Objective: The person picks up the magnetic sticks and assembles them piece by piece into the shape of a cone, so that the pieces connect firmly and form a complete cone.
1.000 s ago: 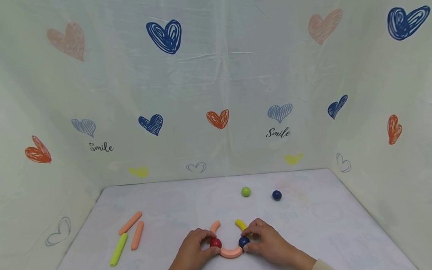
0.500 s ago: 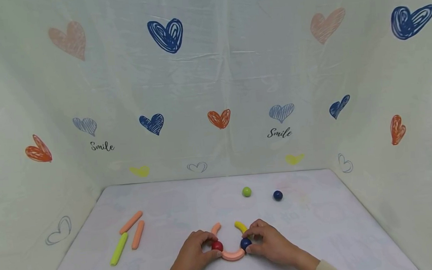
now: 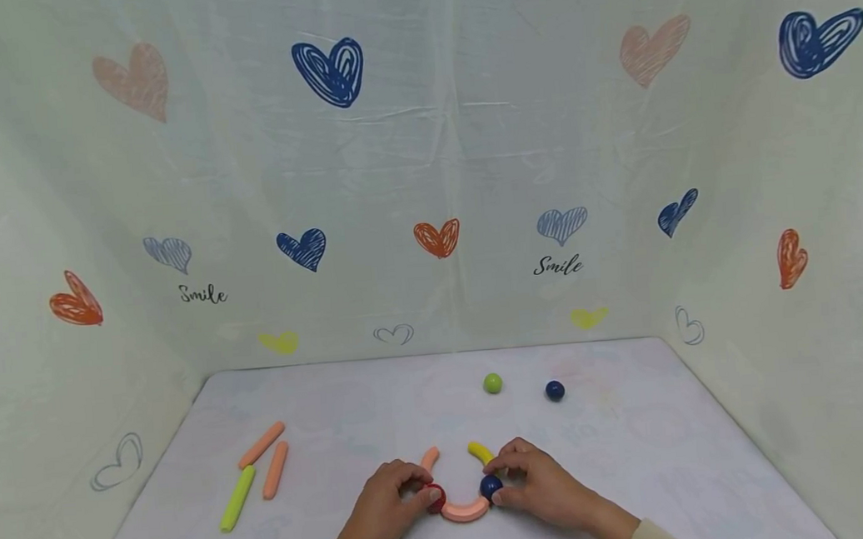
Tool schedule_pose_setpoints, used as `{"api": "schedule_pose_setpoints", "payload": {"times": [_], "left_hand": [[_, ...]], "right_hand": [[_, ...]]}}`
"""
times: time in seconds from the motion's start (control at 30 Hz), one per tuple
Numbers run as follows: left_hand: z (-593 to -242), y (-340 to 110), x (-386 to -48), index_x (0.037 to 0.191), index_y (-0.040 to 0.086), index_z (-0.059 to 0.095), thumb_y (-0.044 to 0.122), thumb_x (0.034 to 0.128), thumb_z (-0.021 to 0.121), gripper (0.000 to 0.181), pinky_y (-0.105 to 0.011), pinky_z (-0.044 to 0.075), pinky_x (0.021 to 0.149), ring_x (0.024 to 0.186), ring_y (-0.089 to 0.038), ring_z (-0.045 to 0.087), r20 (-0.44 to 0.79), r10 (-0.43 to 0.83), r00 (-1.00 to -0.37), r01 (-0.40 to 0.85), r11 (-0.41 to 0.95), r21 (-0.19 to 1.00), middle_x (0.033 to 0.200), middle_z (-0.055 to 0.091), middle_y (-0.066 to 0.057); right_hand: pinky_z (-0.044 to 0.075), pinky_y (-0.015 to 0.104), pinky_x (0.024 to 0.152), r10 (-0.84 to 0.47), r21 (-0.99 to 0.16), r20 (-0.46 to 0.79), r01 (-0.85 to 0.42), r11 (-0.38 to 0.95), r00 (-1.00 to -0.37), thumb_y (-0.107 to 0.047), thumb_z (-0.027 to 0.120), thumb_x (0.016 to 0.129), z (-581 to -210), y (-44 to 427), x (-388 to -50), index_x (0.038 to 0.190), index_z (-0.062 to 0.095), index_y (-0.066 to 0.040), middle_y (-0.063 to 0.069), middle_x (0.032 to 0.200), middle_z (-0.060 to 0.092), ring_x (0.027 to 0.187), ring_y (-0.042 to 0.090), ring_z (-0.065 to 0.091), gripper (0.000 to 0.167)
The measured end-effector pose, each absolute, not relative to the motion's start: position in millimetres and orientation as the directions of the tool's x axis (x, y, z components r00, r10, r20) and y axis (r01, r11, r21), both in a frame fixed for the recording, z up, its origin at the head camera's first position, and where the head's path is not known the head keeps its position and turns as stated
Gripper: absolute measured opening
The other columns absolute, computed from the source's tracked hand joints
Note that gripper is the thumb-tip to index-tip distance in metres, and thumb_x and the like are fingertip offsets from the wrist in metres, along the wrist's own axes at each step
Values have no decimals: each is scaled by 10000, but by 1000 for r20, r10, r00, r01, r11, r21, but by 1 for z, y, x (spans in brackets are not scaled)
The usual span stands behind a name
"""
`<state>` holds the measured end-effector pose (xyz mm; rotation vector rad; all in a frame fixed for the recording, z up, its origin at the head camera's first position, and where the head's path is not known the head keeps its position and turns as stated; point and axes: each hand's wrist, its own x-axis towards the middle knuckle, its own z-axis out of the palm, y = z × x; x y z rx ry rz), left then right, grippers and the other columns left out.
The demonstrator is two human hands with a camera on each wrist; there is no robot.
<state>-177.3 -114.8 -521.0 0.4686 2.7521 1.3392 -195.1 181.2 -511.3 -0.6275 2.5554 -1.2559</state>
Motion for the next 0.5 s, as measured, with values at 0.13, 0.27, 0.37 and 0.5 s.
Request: {"api": "schedule_pose_setpoints", "payload": {"times": [0.13, 0.27, 0.37, 0.5], "left_hand": [[-521, -112, -179, 1036, 227, 744, 372, 958, 777, 168, -244, 461, 722, 855, -59, 524, 89, 191, -978, 189, 608, 771, 935, 634, 108], [-520, -109, -185, 1064, 201, 756, 311, 935, 795, 175, -285, 495, 784, 915, -98, 540, 100, 96, -990, 139, 652, 746, 962, 639, 80], [-521, -106, -191, 1081, 193, 767, 303, 916, 811, 203, -310, 500, 810, 931, -116, 533, 110, 62, -992, 122, 677, 726, 962, 639, 76], [-523, -103, -198, 1114, 184, 779, 328, 908, 822, 255, -320, 473, 802, 925, -128, 515, 103, 55, -993, 112, 688, 717, 959, 641, 74]], "right_hand": [[469, 229, 785, -447, -790, -33, -250, 559, -894, -275, 842, 904, -509, 182, -195, 1213, 770, -208, -55, 1130, 591, 967, 100, 538, 325], [487, 235, 797, -415, -779, -9, -254, 573, -910, -292, 832, 912, -508, 184, -197, 1225, 759, -216, -75, 1133, 627, 959, 92, 557, 331], [496, 236, 809, -393, -772, 25, -268, 577, -919, -285, 826, 918, -507, 187, -199, 1218, 756, -211, -66, 1122, 650, 960, 93, 565, 317], [499, 232, 798, -335, -759, 39, -246, 603, -941, -280, 815, 928, -506, 191, -203, 1217, 756, -205, -57, 1085, 653, 946, 92, 562, 303]]}}
